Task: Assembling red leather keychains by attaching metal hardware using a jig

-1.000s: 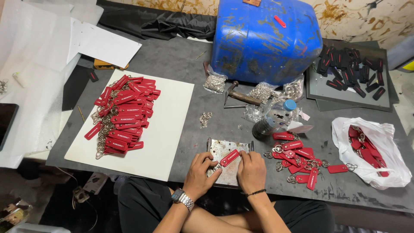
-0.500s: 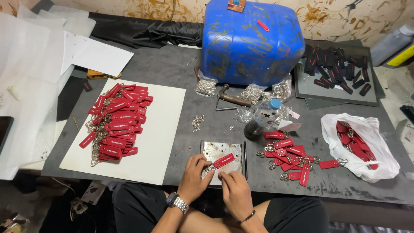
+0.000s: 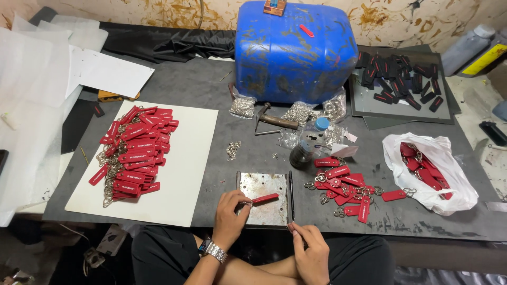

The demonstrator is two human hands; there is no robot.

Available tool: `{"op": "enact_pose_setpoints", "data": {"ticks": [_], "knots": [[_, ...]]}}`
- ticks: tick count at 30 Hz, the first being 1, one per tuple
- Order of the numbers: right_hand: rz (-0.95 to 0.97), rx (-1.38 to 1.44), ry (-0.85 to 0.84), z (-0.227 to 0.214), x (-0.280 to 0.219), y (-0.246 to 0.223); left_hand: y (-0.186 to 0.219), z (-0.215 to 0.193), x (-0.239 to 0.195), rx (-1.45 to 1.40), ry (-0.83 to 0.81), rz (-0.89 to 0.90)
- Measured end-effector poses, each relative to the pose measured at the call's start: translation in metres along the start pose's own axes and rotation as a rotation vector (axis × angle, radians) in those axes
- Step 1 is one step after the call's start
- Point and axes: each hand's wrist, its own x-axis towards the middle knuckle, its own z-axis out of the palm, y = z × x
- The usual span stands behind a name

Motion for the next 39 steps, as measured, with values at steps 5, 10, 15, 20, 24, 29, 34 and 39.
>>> {"op": "enact_pose_setpoints", "data": {"ticks": [5,10,15,20,24,29,34,39], "knots": [[0.007,0.015,-0.021,-0.003,0.011,-0.010,0.012,-0.008,0.004,0.070,-0.006,0.167],[0.019,0.035,-0.030,0.002,0.021,-0.022,0.003,-0.006,0.001,0.130,-0.054,0.239],[-0.043,0.036,-0.039,0.012,0.028,-0.030,0.012,-0.016,0.002,0.101,-0.125,0.279],[-0.029,0.034,-0.063,0.022,0.028,-0.025,0.013,-0.017,0.001,0.063,-0.111,0.295],[-0.025,0.038,-0.069,0.025,0.031,-0.030,0.015,-0.020,0.002,0.049,-0.120,0.295],[-0.037,0.015,-0.046,0.031,0.033,-0.025,0.015,-0.021,0.002,0.044,-0.151,0.276],[-0.039,-0.027,0.005,0.038,0.037,-0.024,0.011,-0.019,0.003,0.014,-0.124,0.284],[-0.095,-0.200,0.088,0.045,0.044,-0.022,0.009,-0.017,0.001,0.048,-0.129,0.261]]}}
